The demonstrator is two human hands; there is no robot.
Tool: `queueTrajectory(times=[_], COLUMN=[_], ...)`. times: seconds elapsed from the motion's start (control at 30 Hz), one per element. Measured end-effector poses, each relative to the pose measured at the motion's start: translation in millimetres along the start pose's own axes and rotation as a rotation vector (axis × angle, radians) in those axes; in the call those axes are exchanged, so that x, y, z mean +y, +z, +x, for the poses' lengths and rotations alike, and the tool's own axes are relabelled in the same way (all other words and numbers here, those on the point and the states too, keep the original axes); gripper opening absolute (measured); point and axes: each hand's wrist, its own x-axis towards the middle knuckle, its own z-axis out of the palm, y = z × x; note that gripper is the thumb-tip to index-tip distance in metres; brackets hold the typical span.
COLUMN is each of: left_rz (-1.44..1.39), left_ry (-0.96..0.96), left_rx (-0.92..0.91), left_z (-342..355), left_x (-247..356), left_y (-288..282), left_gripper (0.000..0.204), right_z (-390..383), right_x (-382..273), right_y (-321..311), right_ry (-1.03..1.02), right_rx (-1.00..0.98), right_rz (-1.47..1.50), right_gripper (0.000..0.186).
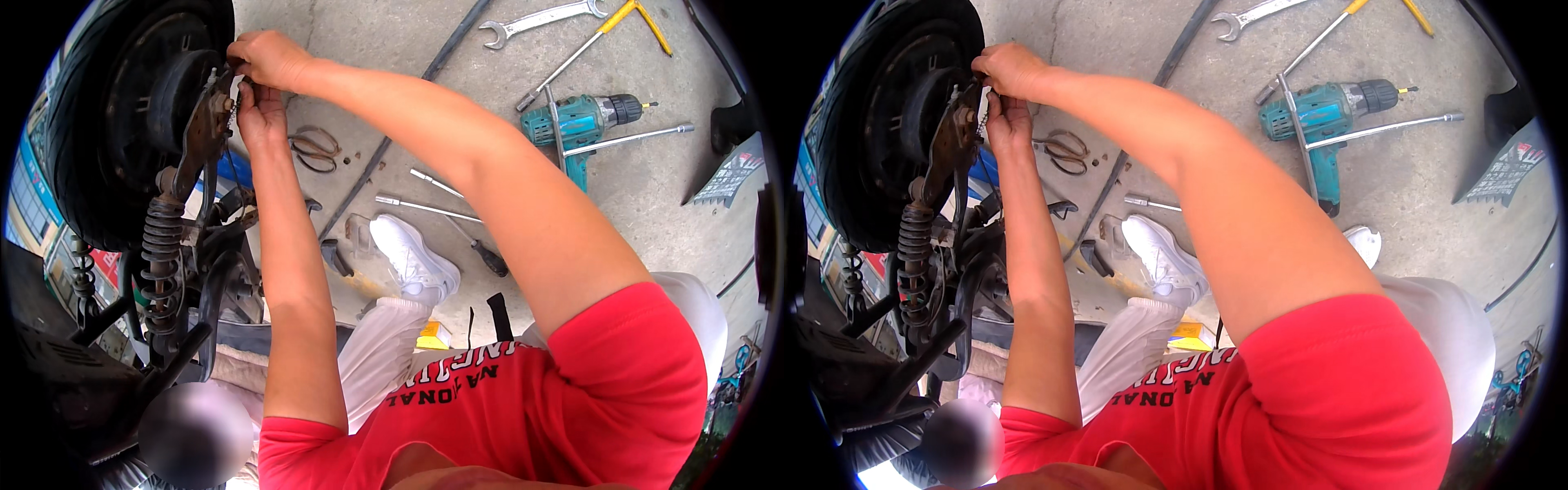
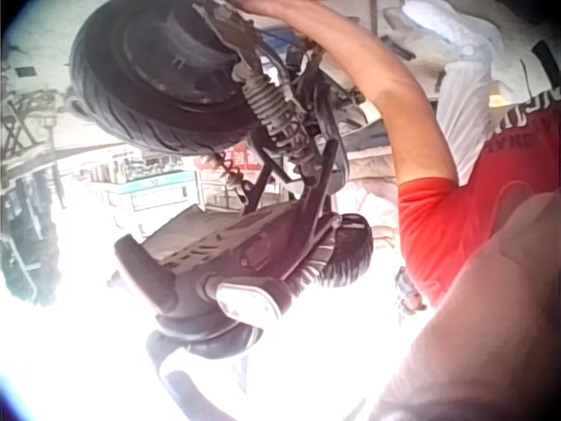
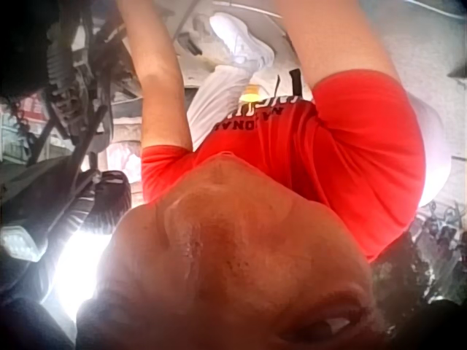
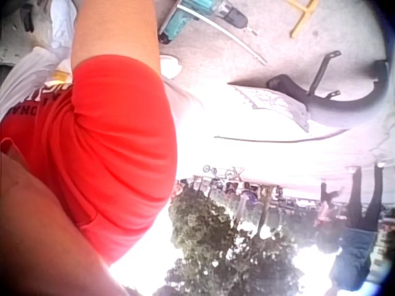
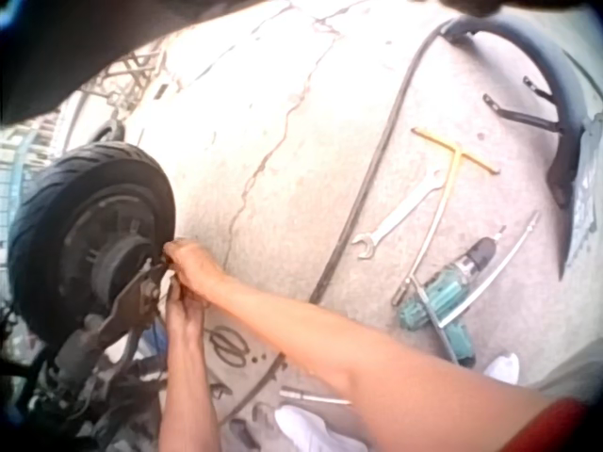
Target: The person is repairing a scooter's rear wheel area. They use a T-handle wrench to loosen and tighten bolts, remove a plastic cover, and adjust components near the wheel hub and suspension.
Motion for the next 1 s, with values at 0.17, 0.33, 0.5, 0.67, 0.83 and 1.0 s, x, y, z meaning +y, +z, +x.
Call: queueTrajectory(times=[0.17, 0.33, 0.5, 0.67, 0.83, 1.0], left_rz=[0.012, -0.026, -0.058, -0.056, -0.099, -0.421], left_ry=[0.011, 0.017, 0.05, 0.06, 0.057, 0.091], left_rx=[-0.024, -0.03, -0.015, 0.023, 0.033, -0.013], left_z=[0, 10, 15, 24, 24, 60], left_x=[0, -1, -2, -10, -9, 6], left_y=[2, -7, -8, -7, -21, -33], left_gripper=[0.034, 0.035, 0.04, 0.043, 0.04, 0.028], right_z=[6, 20, 40, 50, 51, 59], right_x=[10, 8, 20, 26, 17, 21], right_y=[1, -7, -11, -11, -13, -8], right_ry=[-0.064, 0.055, -0.129, -0.114, -0.127, -0.228], right_rx=[-0.044, -0.235, -0.472, -0.543, -0.585, -0.626], right_rz=[0.008, 0.02, -0.06, 0.021, -0.002, -0.102], right_gripper=[0.023, 0.034, 0.038, 0.037, 0.033, 0.035])
